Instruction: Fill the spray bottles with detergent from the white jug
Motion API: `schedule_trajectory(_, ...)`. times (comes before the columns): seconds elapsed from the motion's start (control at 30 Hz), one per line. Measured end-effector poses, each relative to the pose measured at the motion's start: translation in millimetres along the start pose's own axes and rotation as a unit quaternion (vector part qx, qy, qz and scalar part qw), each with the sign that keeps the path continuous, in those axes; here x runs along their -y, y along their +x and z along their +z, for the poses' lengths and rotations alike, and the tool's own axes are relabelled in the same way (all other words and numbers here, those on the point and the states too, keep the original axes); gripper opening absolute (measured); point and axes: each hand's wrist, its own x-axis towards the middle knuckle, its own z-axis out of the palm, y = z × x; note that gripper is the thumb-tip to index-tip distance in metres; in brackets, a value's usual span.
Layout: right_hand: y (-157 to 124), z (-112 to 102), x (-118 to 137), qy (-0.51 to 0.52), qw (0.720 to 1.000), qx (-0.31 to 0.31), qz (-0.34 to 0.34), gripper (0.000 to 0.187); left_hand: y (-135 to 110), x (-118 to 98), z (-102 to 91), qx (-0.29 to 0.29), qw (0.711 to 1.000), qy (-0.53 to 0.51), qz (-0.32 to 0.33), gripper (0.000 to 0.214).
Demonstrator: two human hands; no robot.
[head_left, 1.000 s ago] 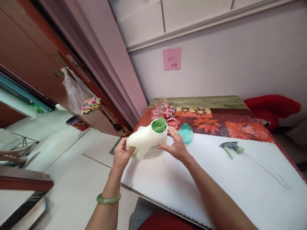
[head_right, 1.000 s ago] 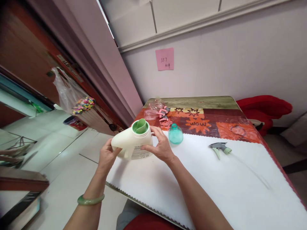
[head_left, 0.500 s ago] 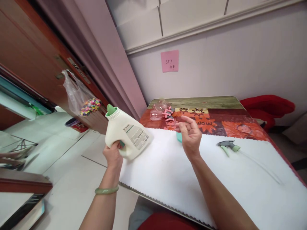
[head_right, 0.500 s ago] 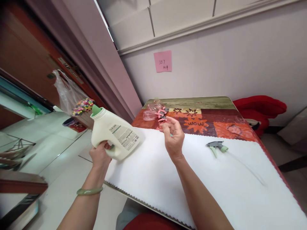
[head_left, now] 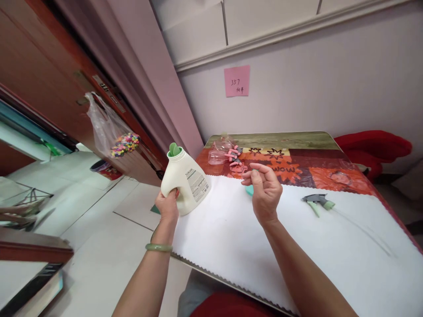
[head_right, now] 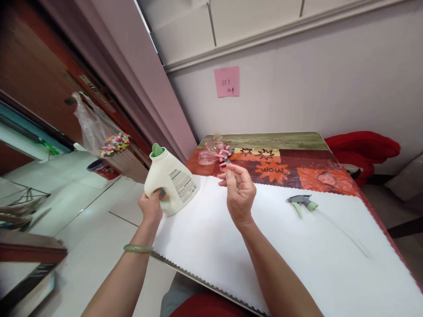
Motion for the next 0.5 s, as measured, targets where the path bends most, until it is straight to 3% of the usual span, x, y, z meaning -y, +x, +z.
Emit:
schedule_trajectory(0.23,1.7,-8.5,24.7,-0.001,0.996,-0.050,-0.072,0.017,-2.6,-0.6,-16.8,0.051,0.998,0.042,0.013,0.040)
schedule_trajectory(0.33,11.8,-21.0,31.5,-0.025,0.996,-0.035,-0.080,0.019,-9.1,-0.6,-20.3,0.078,0.996,0.036,0.022,0.044)
schedule_trajectory(0.4,23.6,-40.1,30.7,-0.067,0.996,-0.001,-0.052,0.022,-11.8,-0.1,-18.8,0.090,0.995,0.028,0.034,0.046)
schedule_trajectory(0.5,41.9,-91.5,25.3,-0.183,0.983,0.010,-0.003,0.031,-10.8,2.5,-12.5,0.082,0.995,0.026,0.055,0.048)
